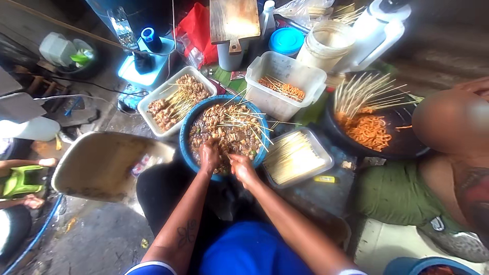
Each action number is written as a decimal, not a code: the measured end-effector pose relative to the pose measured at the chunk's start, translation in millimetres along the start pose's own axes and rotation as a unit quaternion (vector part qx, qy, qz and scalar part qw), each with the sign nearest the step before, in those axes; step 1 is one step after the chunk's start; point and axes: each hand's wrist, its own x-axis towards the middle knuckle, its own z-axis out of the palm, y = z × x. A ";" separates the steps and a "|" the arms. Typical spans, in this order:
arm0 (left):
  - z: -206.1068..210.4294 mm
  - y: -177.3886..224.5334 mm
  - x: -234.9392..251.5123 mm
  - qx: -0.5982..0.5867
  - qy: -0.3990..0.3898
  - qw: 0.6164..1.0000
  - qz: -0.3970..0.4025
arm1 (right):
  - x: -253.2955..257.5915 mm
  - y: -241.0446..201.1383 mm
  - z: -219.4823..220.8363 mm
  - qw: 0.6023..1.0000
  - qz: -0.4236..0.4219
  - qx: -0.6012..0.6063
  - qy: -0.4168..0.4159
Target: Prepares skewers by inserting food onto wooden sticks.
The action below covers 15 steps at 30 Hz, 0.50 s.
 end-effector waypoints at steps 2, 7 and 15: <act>-1.6 -0.1 2.0 -0.102 0.004 0.994 -0.030 | 0.7 9.6 3.2 0.998 -0.057 -0.017 0.001; 1.2 7.5 -1.5 -0.375 -0.008 0.917 -0.136 | 10.0 15.3 1.5 0.984 -0.139 -0.107 0.021; 10.9 22.0 -1.4 -0.382 0.042 0.898 -0.216 | -4.2 -4.4 16.0 0.951 -0.163 -0.253 0.067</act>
